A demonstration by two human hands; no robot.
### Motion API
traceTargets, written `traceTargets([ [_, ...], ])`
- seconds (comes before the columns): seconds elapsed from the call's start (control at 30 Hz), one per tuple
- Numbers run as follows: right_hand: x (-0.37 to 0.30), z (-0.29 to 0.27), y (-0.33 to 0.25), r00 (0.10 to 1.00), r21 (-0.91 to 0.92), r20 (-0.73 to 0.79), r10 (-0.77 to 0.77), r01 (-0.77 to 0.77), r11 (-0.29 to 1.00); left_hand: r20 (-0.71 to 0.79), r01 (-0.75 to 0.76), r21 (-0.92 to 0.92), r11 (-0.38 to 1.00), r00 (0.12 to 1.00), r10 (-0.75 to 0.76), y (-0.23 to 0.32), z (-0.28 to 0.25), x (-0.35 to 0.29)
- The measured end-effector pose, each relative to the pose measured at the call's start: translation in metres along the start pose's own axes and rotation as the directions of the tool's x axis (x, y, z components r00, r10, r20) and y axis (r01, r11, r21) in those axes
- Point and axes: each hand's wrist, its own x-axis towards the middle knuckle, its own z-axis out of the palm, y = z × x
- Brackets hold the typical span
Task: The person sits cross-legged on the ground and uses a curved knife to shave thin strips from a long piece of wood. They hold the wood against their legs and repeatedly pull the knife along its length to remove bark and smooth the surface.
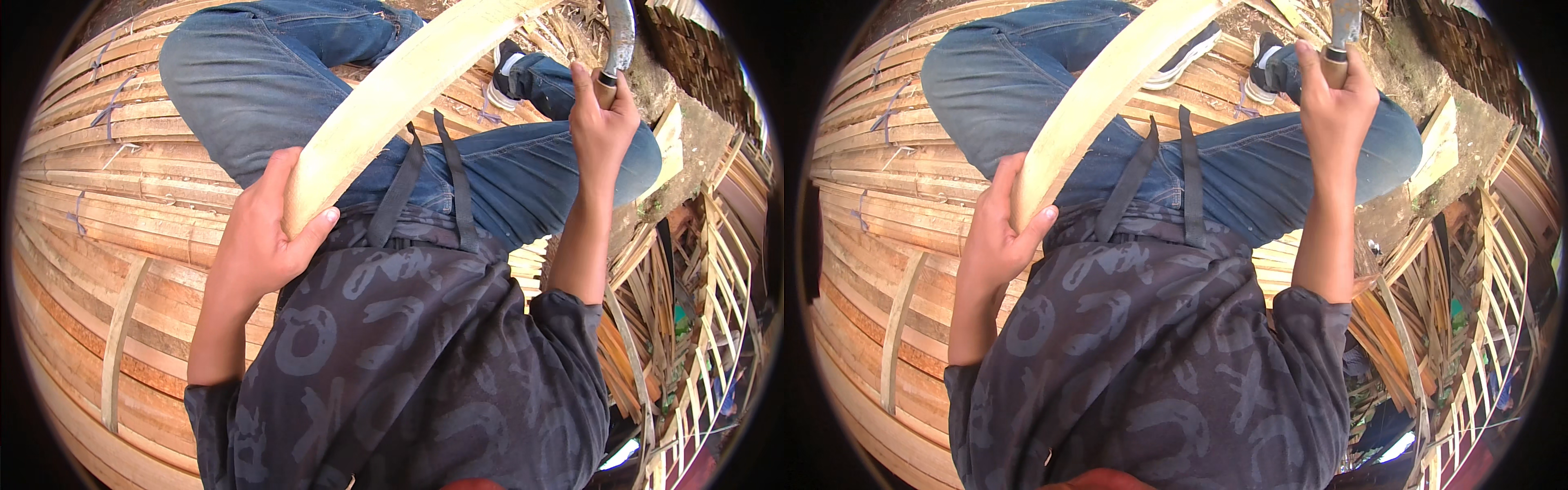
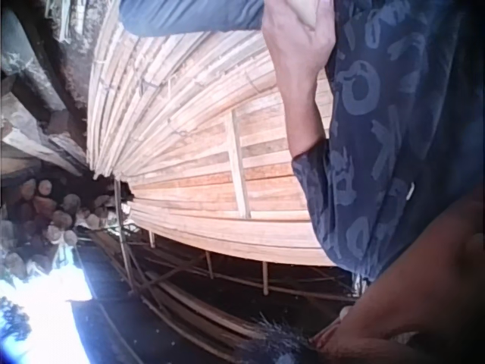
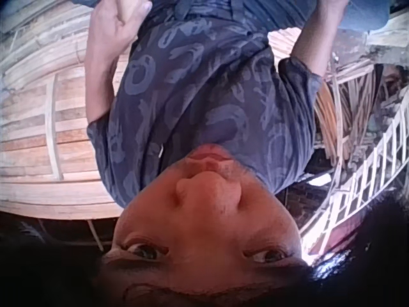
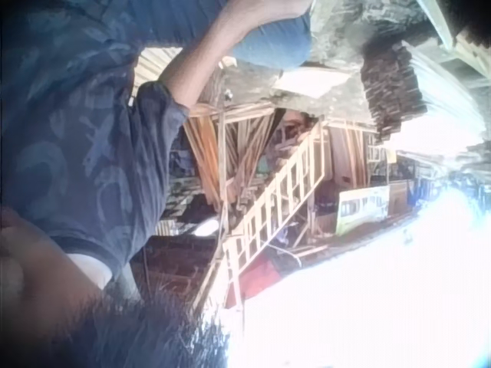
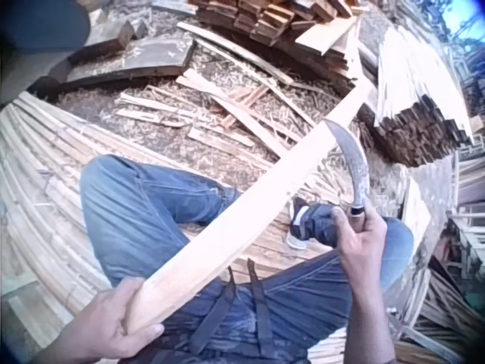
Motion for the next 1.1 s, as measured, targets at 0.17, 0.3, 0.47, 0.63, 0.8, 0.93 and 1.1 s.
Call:
traceTargets([
  [0.17,0.005,-0.036,-0.014,0.856,0.212,0.433,0.282,-0.4,0.892,-0.026,0.069,0.015,0.997,0.997,-0.069,-0.015,0.003,-0.004],
  [0.3,-0.023,-0.001,-0.032,0.532,0.098,0.82,0.211,-0.493,0.865,-0.078,0.003,0.017,1.0,0.997,-0.002,-0.017,0.009,-0.001],
  [0.47,-0.047,0.033,-0.034,0.217,0.07,0.972,0.084,-0.615,0.785,-0.075,-0.021,0.045,0.999,0.997,0.025,-0.016,0.007,0.001],
  [0.63,-0.037,0.032,-0.041,0.21,0.022,0.973,0.093,-0.487,0.873,-0.071,-0.02,0.082,0.996,0.997,0.026,-0.021,0.005,-0.003],
  [0.8,-0.039,0.039,-0.048,0.223,0.033,0.973,0.056,-0.373,0.927,-0.059,-0.004,0.069,0.998,0.998,0.008,-0.037,0.006,-0.005],
  [0.93,0.01,0.031,0.013,0.425,-0.016,0.891,0.161,-0.323,0.946,-0.044,0.011,-0.042,0.999,0.999,-0.013,-0.055,0.015,-0.013],
  [1.1,-0.003,0.032,-0.008,0.49,-0.018,0.836,0.247,-0.425,0.905,-0.024,0.059,-0.07,0.996,0.998,-0.061,-0.058,0.021,-0.007],
])
